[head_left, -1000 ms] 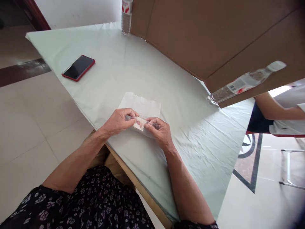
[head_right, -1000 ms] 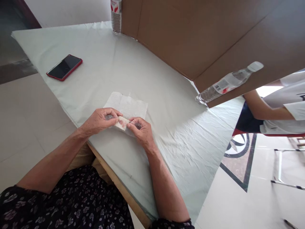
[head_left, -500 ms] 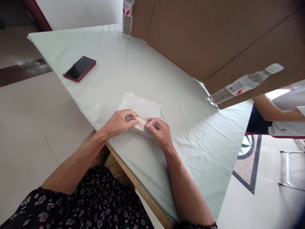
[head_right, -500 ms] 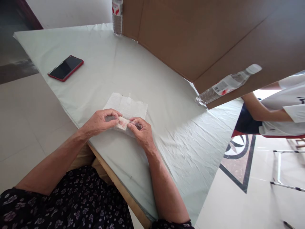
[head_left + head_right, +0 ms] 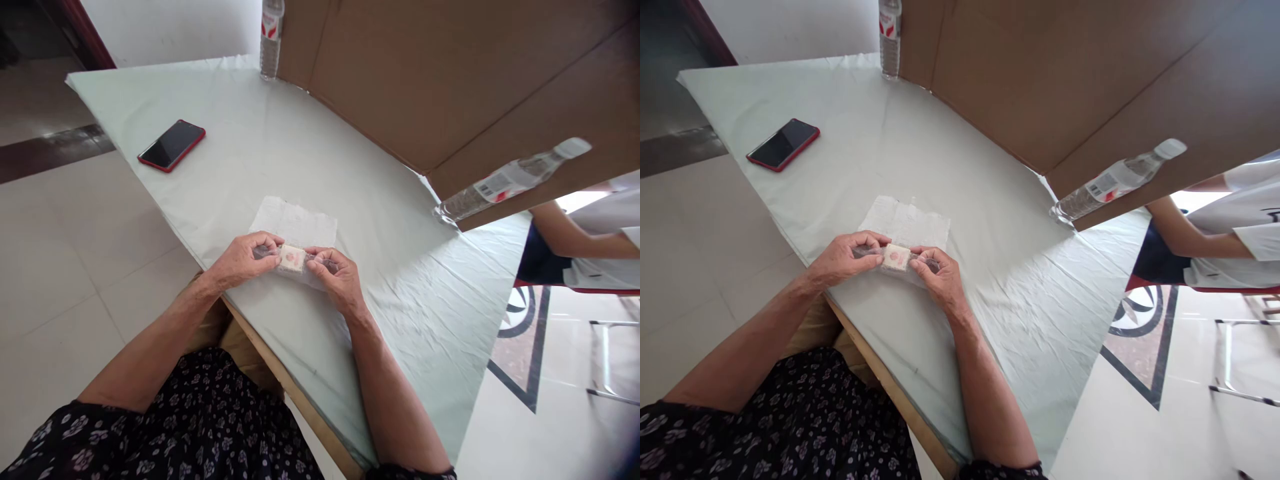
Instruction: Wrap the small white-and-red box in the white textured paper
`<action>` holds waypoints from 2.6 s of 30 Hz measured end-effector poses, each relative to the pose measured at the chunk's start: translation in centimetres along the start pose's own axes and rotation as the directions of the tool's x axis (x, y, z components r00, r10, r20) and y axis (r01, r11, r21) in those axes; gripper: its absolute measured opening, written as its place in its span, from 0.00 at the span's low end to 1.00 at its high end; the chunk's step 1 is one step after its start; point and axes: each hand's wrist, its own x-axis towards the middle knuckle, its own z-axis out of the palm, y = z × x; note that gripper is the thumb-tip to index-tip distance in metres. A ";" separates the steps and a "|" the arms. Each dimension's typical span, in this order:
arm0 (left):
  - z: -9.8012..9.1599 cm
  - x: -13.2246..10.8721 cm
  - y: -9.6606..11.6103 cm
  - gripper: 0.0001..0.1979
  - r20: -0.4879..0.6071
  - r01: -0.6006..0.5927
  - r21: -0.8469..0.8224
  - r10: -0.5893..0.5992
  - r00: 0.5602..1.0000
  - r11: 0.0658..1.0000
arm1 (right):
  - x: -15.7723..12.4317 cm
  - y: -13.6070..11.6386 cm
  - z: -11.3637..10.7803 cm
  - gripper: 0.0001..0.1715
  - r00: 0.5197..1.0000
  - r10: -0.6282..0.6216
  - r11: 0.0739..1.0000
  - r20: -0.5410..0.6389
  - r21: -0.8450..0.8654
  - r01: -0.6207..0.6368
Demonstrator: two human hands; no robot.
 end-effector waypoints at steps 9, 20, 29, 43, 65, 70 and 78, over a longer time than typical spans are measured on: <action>0.7 0.2 -0.1 0.11 -0.027 -0.007 -0.091 0.005 1.000 0.996 | 0.1 0.2 0.2 0.15 1.000 0.011 0.999 -0.007 0.036 -0.011; 1.5 0.6 -0.5 0.09 -0.056 -0.002 -0.082 -0.003 0.998 0.997 | 0.1 0.3 0.3 0.16 0.999 0.013 1.000 -0.035 -0.019 -0.014; 1.5 0.7 0.0 0.09 -0.048 0.054 -0.098 -0.059 0.997 0.994 | 0.4 0.6 -0.5 0.09 0.973 -0.120 0.964 -0.199 -0.259 0.066; 0.6 0.6 0.5 0.11 -0.045 0.023 0.046 -0.021 0.999 0.999 | -1.7 -1.9 2.3 0.12 0.792 -0.522 0.366 0.318 -0.755 0.544; -2.1 -0.3 0.2 0.31 -0.233 0.307 0.412 -0.227 0.946 0.858 | -1.4 -1.1 4.4 0.14 0.822 -0.481 0.173 0.305 -0.886 0.430; -1.1 -0.1 0.4 0.29 -0.180 0.311 0.201 -0.277 0.944 0.929 | -1.4 -1.0 4.5 0.13 0.811 -0.501 0.164 0.301 -0.887 0.431; -0.3 0.1 1.1 0.09 -0.127 0.323 0.189 -0.303 0.944 0.927 | -1.4 -1.2 4.5 0.14 0.827 -0.472 0.185 0.304 -0.883 0.431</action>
